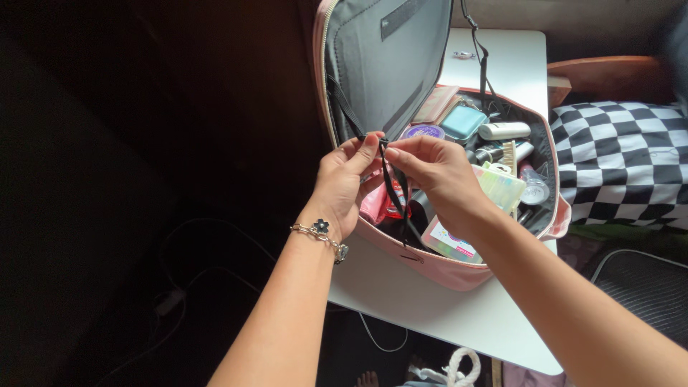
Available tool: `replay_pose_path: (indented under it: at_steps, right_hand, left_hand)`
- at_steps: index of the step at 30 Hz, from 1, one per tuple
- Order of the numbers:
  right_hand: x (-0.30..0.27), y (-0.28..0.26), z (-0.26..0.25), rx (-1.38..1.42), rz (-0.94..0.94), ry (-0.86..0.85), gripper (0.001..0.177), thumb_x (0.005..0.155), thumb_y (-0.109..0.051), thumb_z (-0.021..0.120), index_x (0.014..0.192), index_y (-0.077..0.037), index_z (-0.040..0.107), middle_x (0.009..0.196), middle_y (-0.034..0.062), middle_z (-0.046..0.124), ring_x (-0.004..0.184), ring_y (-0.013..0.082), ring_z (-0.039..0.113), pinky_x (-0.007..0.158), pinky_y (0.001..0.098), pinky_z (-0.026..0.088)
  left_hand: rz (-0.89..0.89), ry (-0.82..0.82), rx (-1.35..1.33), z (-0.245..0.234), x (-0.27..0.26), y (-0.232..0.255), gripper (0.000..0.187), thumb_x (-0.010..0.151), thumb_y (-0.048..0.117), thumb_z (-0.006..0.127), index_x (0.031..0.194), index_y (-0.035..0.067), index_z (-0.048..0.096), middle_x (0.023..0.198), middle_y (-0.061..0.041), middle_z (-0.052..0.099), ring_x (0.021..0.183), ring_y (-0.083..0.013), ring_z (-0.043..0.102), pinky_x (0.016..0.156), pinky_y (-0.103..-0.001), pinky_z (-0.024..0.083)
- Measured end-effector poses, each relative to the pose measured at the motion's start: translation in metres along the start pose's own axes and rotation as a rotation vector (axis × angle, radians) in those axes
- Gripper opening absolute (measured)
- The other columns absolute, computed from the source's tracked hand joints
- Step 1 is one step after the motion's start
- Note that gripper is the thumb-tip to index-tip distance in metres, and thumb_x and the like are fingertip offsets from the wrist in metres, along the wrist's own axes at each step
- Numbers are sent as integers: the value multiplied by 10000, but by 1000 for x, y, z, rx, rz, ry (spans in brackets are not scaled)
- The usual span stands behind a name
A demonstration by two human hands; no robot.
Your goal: The person organizes items inside a pink toiletry bag, attaches a strap to the bag's interior, then closes and zips the bag. They then place two additional toiletry bags on the table next to the pink bag.
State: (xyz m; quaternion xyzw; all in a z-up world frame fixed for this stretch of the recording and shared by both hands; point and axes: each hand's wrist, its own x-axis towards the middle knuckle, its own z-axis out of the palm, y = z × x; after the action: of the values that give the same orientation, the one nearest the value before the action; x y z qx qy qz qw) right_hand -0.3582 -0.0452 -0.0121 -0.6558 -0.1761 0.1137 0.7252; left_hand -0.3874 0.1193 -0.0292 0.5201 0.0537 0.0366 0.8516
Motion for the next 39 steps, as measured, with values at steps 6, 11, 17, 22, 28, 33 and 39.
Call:
replay_pose_path:
  at_steps: [6,11,17,22,28,33,39]
  right_hand:
    - [-5,-5,3,183,68,7,207,971,-155,687,1109,-3,711,882,37,726,722,83,640,623,235,511]
    - [-9,-5,5,263,113,-20,179,975,-152,660,1063,1,688,886,40,711,752,93,667,680,256,569]
    - [-11,-4,5,379,113,-118,155,1018,-144,634,1039,2,683,854,30,677,742,106,630,683,255,535]
    - [-11,-3,5,394,161,-122,149,1018,-144,612,1039,-11,676,853,19,669,746,101,631,663,266,524]
    - [-16,1,6,382,224,-68,130,1020,-160,609,1031,-44,668,866,36,668,758,112,640,688,277,524]
    - [-21,3,-7,447,279,29,69,983,-152,608,1023,-97,623,904,39,676,793,128,656,728,291,561]
    - [-27,10,-32,475,238,65,74,996,-126,609,1032,-65,631,838,30,625,691,109,564,659,280,503]
  left_hand:
    - [36,-23,-128,3,0,0,293,862,320,782,1051,103,728,932,20,717,909,-104,640,855,-304,519]
    - [22,-18,-218,5,-2,-1,252,902,262,759,1044,58,717,917,-24,724,877,-131,665,867,-319,538]
    - [7,-26,-377,4,0,-7,199,911,150,756,1052,12,726,910,-68,731,831,-151,690,833,-285,554]
    - [13,36,-439,0,3,-6,207,871,128,793,1033,18,728,908,-55,736,828,-149,694,846,-279,573]
    - [-19,126,-299,-10,6,-1,214,880,178,788,1035,46,721,935,-28,728,868,-125,661,837,-298,564]
    - [149,306,191,9,-2,-11,320,876,218,753,1152,96,644,998,-3,705,962,-121,665,824,-254,546]
    - [93,335,497,40,-24,-25,350,893,273,722,1096,-11,744,997,-61,769,905,-130,715,786,-258,560]
